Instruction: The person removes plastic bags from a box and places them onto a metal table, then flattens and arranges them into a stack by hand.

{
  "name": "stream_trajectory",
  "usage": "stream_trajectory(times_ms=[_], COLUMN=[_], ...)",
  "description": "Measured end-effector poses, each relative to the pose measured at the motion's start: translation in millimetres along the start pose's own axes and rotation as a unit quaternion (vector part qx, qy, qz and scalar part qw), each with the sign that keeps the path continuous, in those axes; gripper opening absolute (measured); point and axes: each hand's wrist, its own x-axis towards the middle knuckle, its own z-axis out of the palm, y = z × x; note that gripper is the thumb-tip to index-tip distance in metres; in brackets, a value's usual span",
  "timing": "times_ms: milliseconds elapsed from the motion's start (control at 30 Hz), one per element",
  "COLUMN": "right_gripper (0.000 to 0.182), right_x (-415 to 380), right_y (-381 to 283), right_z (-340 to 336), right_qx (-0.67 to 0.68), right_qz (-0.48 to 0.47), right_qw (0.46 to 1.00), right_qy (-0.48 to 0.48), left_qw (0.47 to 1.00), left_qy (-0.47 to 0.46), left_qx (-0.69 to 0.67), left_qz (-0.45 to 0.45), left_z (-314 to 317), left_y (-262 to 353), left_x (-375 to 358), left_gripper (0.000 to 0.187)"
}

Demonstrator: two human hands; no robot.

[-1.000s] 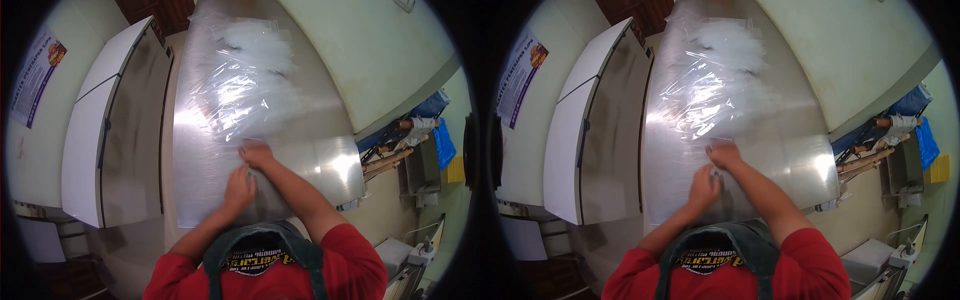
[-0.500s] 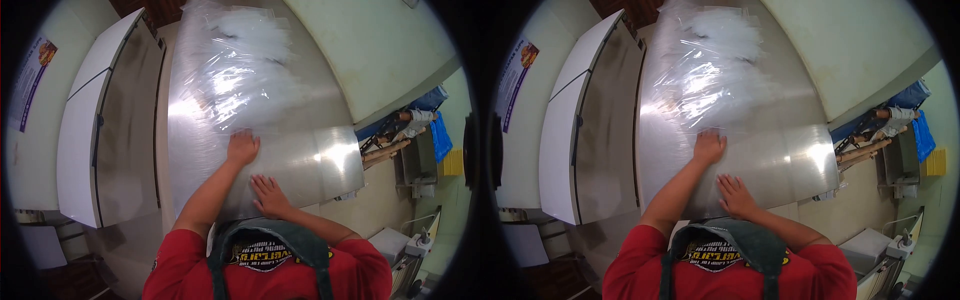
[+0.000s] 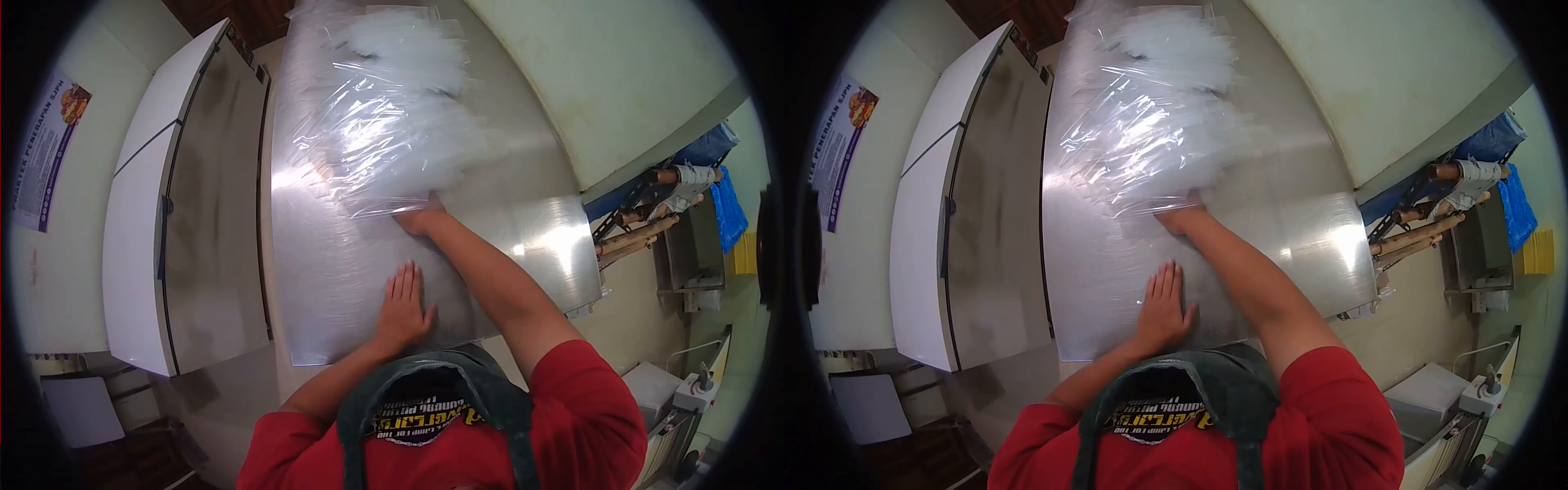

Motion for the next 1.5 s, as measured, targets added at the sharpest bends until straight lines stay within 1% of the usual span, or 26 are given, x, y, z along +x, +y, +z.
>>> stream_trajectory(times_ms=[33,100,167,233,300,367,467,533,567,600,633,700,767,800,867,933,967,1033,1067,1167,1233,1300,1333,1400,1467,1500], right_gripper=[0.064,0.061,0.063,0.063,0.068,0.073,0.077,0.074,0.072,0.069,0.066,0.06,0.057,0.055,0.053,0.053,0.056,0.064,0.069,0.078,0.077,0.076,0.076,0.069,0.065,0.065], right_x=[-8.3,-55.6,-111.6,-163.9,-183.5,-184.0,-128.9,-78.3,-53.9,-34.6,-16.6,21.8,26.4,27.6,-23.3,-79.0,-110.0,-166.4,-181.1,-184.7,-153.3,-103.3,-70.5,-28.7,0.6,17.2], right_y=[-0.1,-14.8,-19.5,-27.8,-30.3,-31.5,-29.6,-17.5,-12.0,-14.7,-16.2,-9.0,-14.3,-17.4,-36.9,-32.0,-39.7,-44.3,-39.8,-39.7,-39.8,-19.3,-1.3,-7.8,-22.2,-14.8], right_z=[4.1,5.5,31.6,79.3,98.5,101.3,79.4,67.4,58.6,42.3,25.1,8.4,3.1,-0.9,-1.3,30.4,37.7,76.7,101.7,94.5,82.9,84.8,91.4,59.6,6.9,7.3], right_qx=[-0.022,-0.078,-0.001,-0.02,-0.039,-0.058,-0.074,-0.129,-0.185,-0.076,0.034,0.042,0.034,0.022,-0.011,-0.016,0.023,0.031,0.004,-0.071,-0.077,-0.145,-0.209,-0.087,-0.006,-0.004], right_qz=[-0.014,-0.005,-0.087,-0.077,-0.103,-0.131,-0.09,-0.084,-0.073,-0.019,0.034,0.02,0.014,0.012,0.035,-0.092,-0.067,-0.057,-0.074,-0.106,-0.087,-0.086,-0.104,-0.025,0.072,0.069], right_qw=[0.999,0.997,0.986,0.983,0.983,0.982,0.982,0.975,0.969,0.993,0.998,0.998,0.997,0.995,0.999,0.973,0.98,0.989,0.992,0.985,0.986,0.971,0.947,0.986,0.995,0.995], right_qy=[0.021,0.023,0.144,0.167,0.145,0.126,0.151,0.159,0.147,0.091,0.032,-0.046,-0.074,-0.101,0.02,0.212,0.187,0.134,0.105,0.119,0.121,0.17,0.222,0.137,-0.067,-0.068], left_qw=[1.0,0.995,0.993,0.988,0.989,0.99,0.973,0.991,0.982,0.97,0.975,0.98,1.0,0.999,0.998,0.992,0.991,0.983,0.983,0.973,0.976,0.997,0.992,0.984,0.986,0.994], left_qy=[-0.022,0.075,0.0,-0.104,-0.101,-0.096,-0.175,0.126,0.154,0.18,0.138,0.093,-0.023,-0.042,-0.05,-0.033,-0.006,-0.128,-0.129,-0.193,-0.187,0.057,0.089,0.098,0.076,0.029], left_qx=[0.0,0.065,0.119,0.003,-0.027,-0.054,-0.019,-0.042,-0.099,-0.155,-0.165,-0.166,-0.005,-0.015,0.046,0.121,0.135,-0.004,-0.008,-0.029,-0.011,-0.002,-0.076,-0.149,-0.144,-0.102], left_qz=[-0.007,0.016,0.017,-0.116,-0.102,-0.086,-0.149,-0.023,-0.036,-0.049,-0.047,-0.051,0.016,0.003,0.0,0.001,0.012,-0.129,-0.129,-0.121,-0.11,-0.045,-0.04,-0.028,-0.023,-0.023], left_z=[0.1,15.7,10.6,-26.0,-28.7,-27.8,-54.0,-35.6,-37.9,-39.1,-22.1,-5.3,-3.0,-2.9,-5.3,-2.9,-0.8,-34.4,-39.7,-46.7,-46.5,-25.7,-34.0,-31.4,-12.2,-4.4], left_y=[-7.0,-42.9,-71.7,-62.8,-76.8,-80.9,-62.9,-59.1,-46.0,-30.6,-22.4,-8.1,3.5,-3.9,-25.3,-55.8,-70.9,-63.9,-66.8,-73.6,-69.2,-56.7,-38.8,-8.3,6.2,13.2], left_x=[18.8,61.2,110.0,152.0,182.3,184.7,176.8,120.2,90.8,59.5,26.8,-7.8,-12.9,-0.6,39.2,80.9,100.8,136.8,149.6,163.7,155.0,100.1,73.0,19.7,-9.0,-15.2], left_gripper=[0.076,0.075,0.065,0.052,0.05,0.047,0.042,0.043,0.045,0.048,0.054,0.06,0.068,0.075,0.075,0.071,0.067,0.057,0.057,0.051,0.049,0.05,0.05,0.055,0.059,0.065])
